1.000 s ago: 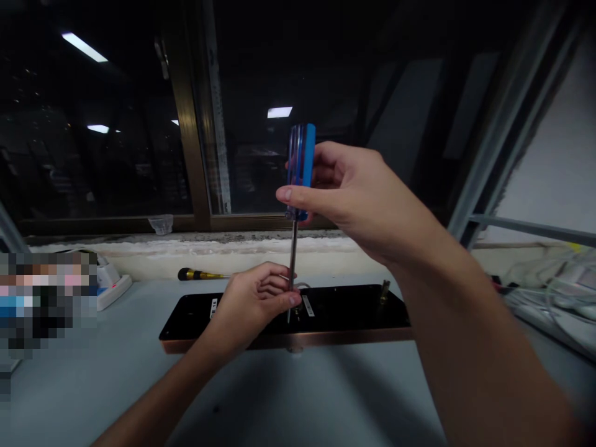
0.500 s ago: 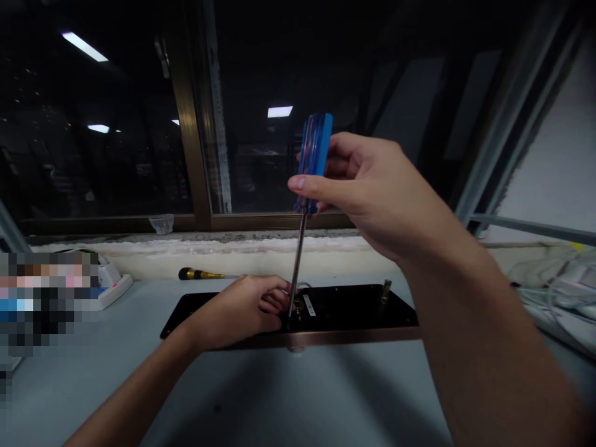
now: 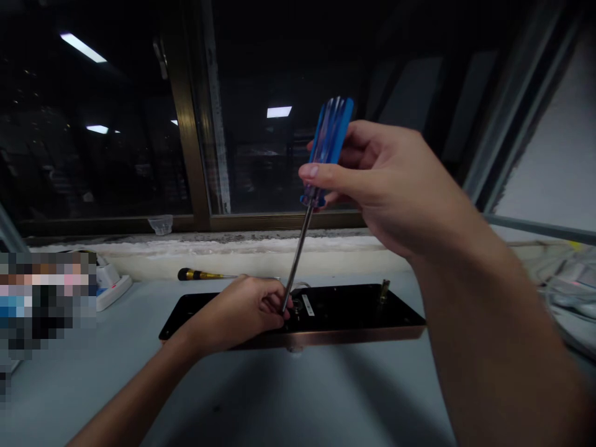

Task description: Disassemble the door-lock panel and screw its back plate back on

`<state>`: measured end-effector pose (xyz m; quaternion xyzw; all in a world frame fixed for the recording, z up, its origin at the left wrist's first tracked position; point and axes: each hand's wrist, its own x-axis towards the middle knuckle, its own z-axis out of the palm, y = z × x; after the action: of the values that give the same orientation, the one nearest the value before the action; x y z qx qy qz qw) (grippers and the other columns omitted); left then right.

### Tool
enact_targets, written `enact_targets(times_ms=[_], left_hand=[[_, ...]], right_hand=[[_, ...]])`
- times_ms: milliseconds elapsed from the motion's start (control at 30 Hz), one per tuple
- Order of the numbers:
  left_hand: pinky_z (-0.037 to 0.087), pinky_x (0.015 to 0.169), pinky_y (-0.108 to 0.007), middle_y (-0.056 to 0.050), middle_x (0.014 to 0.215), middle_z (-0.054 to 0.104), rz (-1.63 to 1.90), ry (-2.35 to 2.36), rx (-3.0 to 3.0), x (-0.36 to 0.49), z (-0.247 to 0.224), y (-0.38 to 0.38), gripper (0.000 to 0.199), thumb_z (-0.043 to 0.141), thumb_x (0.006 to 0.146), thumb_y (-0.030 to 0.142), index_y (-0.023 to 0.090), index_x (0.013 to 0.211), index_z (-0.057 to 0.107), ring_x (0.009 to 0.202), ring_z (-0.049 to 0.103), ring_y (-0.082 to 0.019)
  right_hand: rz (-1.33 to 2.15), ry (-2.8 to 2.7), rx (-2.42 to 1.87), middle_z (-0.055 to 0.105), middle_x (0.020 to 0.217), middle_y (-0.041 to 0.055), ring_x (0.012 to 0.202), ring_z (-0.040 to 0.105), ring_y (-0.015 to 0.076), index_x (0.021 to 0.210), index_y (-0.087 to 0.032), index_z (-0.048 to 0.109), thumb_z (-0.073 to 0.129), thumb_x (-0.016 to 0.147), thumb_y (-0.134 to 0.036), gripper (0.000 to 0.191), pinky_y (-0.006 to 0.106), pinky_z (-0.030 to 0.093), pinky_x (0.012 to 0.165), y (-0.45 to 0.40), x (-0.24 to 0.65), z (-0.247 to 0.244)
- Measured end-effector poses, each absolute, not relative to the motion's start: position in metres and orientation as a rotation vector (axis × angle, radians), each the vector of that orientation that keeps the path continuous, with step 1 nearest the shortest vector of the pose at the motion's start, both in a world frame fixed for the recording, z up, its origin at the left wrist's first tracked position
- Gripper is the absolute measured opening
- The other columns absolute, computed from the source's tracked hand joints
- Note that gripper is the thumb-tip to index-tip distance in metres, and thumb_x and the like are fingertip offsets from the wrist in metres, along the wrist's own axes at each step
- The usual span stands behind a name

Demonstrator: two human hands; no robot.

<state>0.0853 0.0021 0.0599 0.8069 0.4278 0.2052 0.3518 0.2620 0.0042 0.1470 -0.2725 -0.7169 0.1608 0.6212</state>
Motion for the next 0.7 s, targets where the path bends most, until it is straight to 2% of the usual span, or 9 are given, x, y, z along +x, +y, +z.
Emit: enact_targets(times_ms=[167, 367, 467, 600, 700], left_hand=[[0.042, 0.056, -0.018, 0.005, 0.069, 0.064, 0.364, 1.135, 2.300, 0.073, 0.081, -0.005, 0.015, 0.053, 0.068, 0.009, 0.019, 0.076, 0.061, 0.064, 0.059, -0.009], [0.037, 0.046, -0.018, 0.003, 0.068, 0.068, -0.375, 1.088, 2.434, 0.066, 0.083, -0.022, 0.029, 0.051, 0.056, -0.001, 0.019, 0.072, 0.066, 0.063, 0.063, -0.013], [0.038, 0.046, -0.022, -0.002, 0.072, 0.071, -0.569, 1.127, 2.523, 0.071, 0.074, -0.029, 0.031, 0.050, 0.058, 0.000, 0.018, 0.074, 0.069, 0.066, 0.065, -0.019], [0.046, 0.058, -0.030, -0.012, 0.085, 0.072, -0.687, 1.276, 2.599, 0.082, 0.070, -0.037, 0.032, 0.050, 0.063, 0.001, 0.014, 0.082, 0.071, 0.078, 0.066, -0.026], [0.046, 0.057, -0.032, -0.015, 0.078, 0.071, -0.722, 1.362, 2.573, 0.086, 0.066, -0.040, 0.030, 0.047, 0.064, -0.002, 0.010, 0.077, 0.071, 0.074, 0.066, -0.028]], right_hand=[[0.407, -1.570, -0.576, 0.057, 0.069, -0.0061, 0.061, 0.056, 0.0030, 0.075, -0.015, 0.059, 0.068, 0.071, -0.018, 0.011, 0.010, 0.042, 0.044, 0.001, 0.271, 0.151], [0.397, -1.500, -0.578, 0.059, 0.070, -0.0055, 0.063, 0.057, 0.0024, 0.077, -0.014, 0.063, 0.069, 0.069, -0.015, 0.010, 0.011, 0.041, 0.047, -0.002, 0.278, 0.152], [0.407, -1.489, -0.611, 0.059, 0.067, -0.0059, 0.062, 0.057, 0.0023, 0.077, -0.015, 0.063, 0.069, 0.069, -0.013, 0.010, 0.011, 0.040, 0.045, -0.002, 0.276, 0.152], [0.394, -1.504, -0.668, 0.058, 0.065, -0.0065, 0.059, 0.056, 0.0022, 0.077, -0.016, 0.062, 0.069, 0.070, -0.014, 0.010, 0.012, 0.042, 0.047, -0.002, 0.271, 0.153], [0.394, -1.526, -0.675, 0.058, 0.064, -0.0062, 0.057, 0.055, 0.0017, 0.076, -0.015, 0.062, 0.070, 0.070, -0.015, 0.010, 0.012, 0.042, 0.046, -0.003, 0.269, 0.153]])
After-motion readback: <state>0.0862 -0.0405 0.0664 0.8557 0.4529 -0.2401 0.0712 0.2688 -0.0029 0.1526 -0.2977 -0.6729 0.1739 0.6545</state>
